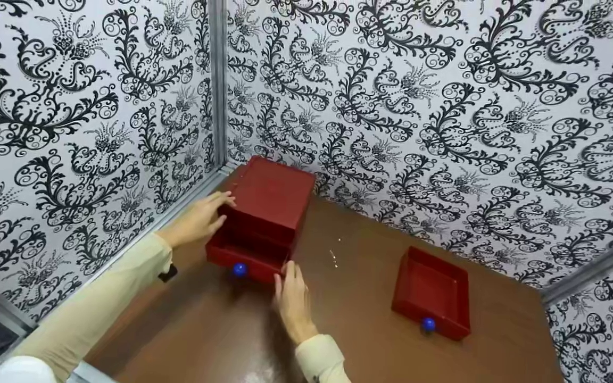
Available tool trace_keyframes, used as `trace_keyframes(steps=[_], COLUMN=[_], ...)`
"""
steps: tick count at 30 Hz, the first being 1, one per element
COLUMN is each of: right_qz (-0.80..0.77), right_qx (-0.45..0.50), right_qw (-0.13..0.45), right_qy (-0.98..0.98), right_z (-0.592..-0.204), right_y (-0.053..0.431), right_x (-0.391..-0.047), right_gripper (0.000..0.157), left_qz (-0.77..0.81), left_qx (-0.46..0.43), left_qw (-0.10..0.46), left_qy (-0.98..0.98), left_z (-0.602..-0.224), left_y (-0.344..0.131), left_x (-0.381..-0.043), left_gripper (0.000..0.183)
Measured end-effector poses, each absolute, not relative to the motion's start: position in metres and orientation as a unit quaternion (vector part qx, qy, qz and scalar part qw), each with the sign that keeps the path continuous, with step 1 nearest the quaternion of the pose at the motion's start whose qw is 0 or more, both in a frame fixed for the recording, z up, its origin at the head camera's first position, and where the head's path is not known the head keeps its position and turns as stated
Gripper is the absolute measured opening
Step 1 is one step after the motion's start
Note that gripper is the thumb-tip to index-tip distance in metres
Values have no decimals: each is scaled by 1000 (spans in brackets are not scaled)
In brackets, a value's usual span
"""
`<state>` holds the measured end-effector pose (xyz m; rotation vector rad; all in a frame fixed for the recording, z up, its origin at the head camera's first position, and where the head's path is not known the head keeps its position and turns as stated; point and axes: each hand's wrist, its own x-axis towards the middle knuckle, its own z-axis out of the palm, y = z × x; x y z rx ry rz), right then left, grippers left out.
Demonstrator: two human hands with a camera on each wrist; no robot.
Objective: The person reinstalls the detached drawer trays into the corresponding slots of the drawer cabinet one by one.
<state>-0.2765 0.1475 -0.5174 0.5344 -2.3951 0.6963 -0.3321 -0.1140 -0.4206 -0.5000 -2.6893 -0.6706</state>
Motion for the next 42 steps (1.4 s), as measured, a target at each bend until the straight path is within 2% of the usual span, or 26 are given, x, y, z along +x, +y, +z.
trace_keyframes(steps=[24, 34, 42], right_qz=[269, 271, 274], right_qx=[158, 117, 124], right_qw=[277, 246, 236], right_qy=[-909, -923, -924], right_z=[-513, -511, -510], right_y=[148, 152, 149], right_x=[-292, -300, -303], right_gripper=[22, 27, 28], left_qz=[-238, -235, -238], left_qx=[-193, -197, -180], left_qw=[193, 196, 180], left_qy=[-932, -931, -937], left_z=[-423, -423, -423], left_y=[-116, -112, -114], left_x=[-331, -335, -333], left_gripper=[31, 29, 31])
